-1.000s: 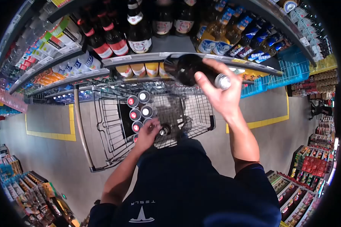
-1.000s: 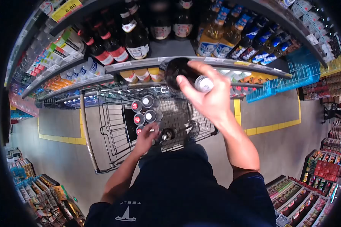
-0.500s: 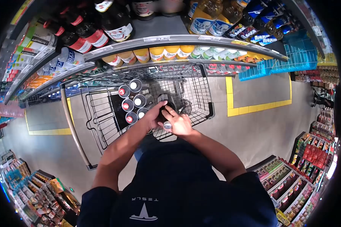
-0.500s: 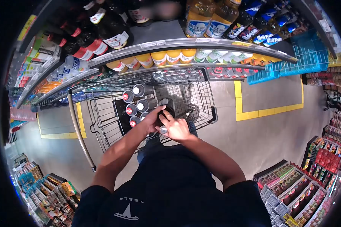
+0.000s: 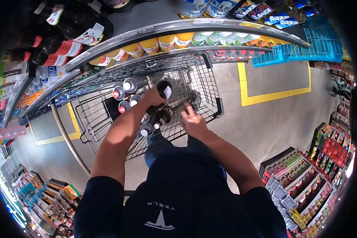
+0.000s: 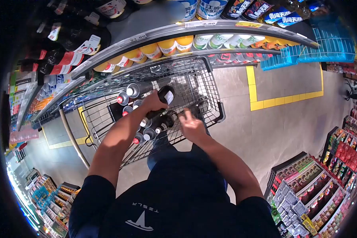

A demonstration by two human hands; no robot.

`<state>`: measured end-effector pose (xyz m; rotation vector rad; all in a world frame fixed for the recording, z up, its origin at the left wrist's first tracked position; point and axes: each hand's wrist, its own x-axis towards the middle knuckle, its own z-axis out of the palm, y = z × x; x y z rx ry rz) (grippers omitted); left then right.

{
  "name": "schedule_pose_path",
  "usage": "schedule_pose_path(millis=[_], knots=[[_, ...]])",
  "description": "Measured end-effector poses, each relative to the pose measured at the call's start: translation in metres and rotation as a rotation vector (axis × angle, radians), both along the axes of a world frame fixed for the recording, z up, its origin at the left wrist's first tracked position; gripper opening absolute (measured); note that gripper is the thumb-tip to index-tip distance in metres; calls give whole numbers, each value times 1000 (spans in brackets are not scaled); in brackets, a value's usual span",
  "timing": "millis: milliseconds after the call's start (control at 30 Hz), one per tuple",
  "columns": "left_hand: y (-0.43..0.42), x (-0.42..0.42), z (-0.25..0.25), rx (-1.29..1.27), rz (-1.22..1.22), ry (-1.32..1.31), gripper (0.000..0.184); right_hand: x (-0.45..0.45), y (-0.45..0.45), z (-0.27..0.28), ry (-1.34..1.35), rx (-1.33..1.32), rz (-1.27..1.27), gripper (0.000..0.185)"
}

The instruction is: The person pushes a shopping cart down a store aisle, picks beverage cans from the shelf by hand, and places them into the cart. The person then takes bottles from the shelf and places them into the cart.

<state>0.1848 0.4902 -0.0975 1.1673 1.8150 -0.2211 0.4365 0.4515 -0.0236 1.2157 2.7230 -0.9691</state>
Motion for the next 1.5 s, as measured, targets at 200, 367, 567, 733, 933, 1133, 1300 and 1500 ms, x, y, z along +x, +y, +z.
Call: schedule_pose_path(millis=[200,367,567,733,933,1133,1300,1500], knots=[[14,24,-13,-160,-424,124,93,47,-7,-14,-6,-7,-147,28],[-3,37,-41,-226,-407,187,91,48,-5,-28,7,27,-130,19],[6,40,-56,-303,-532,240,72,51,-7,-43,101,150,-93,14],[10,44,-73,-356,-607,279,60,50,-5,-39,92,143,-85,13],[-4,42,-54,-208,-415,164,83,50,-4,-41,85,181,-44,10],[-22,39,-38,-154,-388,149,63,49,-6,-40,76,223,-39,11],[-50,34,-65,71,-465,265,43,49,-8,-41,27,211,-33,12],[-72,43,29,320,-397,339,52,34,4,-55,-286,-133,-202,21]])
